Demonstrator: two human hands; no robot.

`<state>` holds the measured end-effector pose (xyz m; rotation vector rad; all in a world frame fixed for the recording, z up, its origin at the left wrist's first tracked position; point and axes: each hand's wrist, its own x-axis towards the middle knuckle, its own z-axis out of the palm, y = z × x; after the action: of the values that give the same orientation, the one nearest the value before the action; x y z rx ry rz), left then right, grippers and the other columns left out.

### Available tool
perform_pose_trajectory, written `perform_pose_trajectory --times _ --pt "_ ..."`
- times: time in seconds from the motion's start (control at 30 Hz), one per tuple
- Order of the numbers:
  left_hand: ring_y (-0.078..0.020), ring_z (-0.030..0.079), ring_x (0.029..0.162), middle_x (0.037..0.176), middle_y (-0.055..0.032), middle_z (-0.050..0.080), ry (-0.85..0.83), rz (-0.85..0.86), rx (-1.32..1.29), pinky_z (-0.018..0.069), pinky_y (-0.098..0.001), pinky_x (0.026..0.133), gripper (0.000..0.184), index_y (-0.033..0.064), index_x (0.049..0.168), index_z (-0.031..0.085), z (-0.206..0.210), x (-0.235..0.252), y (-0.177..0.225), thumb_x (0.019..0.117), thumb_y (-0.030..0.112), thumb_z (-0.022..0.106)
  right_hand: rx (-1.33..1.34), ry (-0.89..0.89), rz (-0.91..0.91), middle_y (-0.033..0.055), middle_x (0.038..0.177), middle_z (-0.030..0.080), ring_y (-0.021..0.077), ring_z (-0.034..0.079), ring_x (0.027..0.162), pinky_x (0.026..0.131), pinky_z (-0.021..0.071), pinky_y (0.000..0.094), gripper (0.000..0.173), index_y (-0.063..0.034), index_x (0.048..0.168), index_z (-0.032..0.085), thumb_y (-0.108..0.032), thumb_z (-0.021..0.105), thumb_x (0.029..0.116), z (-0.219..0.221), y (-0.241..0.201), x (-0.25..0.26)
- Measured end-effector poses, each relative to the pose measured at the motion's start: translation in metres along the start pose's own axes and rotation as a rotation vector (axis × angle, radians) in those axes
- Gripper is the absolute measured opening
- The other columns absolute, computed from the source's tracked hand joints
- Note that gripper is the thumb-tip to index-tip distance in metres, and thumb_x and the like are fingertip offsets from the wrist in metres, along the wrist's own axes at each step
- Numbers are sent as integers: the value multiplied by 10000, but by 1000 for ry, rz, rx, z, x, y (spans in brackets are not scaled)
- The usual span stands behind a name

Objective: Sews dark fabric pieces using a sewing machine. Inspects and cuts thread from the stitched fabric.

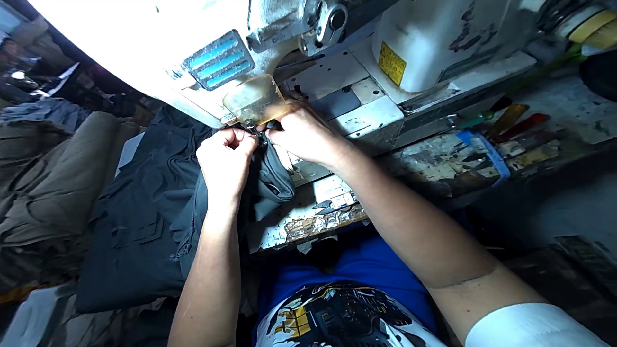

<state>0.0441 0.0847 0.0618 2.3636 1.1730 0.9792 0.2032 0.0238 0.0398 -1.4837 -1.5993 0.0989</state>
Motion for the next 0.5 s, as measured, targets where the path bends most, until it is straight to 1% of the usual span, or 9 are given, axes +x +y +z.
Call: perform_pose_trajectory --times 0.07,0.17,0.3,0.4,0.5 --pt "34 499 535 630 94 578 12 14 -27 409 -185 542 134 116 786 698 1 -1 -1 896 193 689 -12 -8 3 151 1151 707 333 595 1208 1042 411 518 197 -97 1074 773 -127 633 939 -1 -1 -1" --pt "50 507 533 628 99 579 25 26 -50 417 -165 535 132 122 775 689 2 -1 -2 889 187 697 -10 -20 4 140 1118 705 319 603 1173 1023 418 506 185 -109 1046 781 -135 630 941 -1 0 -1" --pt "43 513 551 648 88 585 24 47 -40 422 -169 549 129 108 787 687 2 -2 -2 894 180 684 -6 -23 3 141 1114 702 322 593 1178 1017 415 505 171 -105 1007 782 -138 628 941 -1 0 -1" --pt "40 516 552 651 89 588 22 52 -34 424 -170 550 136 107 791 689 2 -2 -2 898 191 685 -1 -2 -21 131 1097 710 308 614 1150 1014 424 498 162 -114 985 783 -132 630 937 1 2 -1" --pt "33 530 558 661 81 602 18 42 -25 432 -175 554 123 107 808 700 2 -3 -3 897 191 686 -4 4 -28 134 1075 711 308 622 1131 1011 427 490 140 -100 968 773 -125 640 933 0 1 -1"
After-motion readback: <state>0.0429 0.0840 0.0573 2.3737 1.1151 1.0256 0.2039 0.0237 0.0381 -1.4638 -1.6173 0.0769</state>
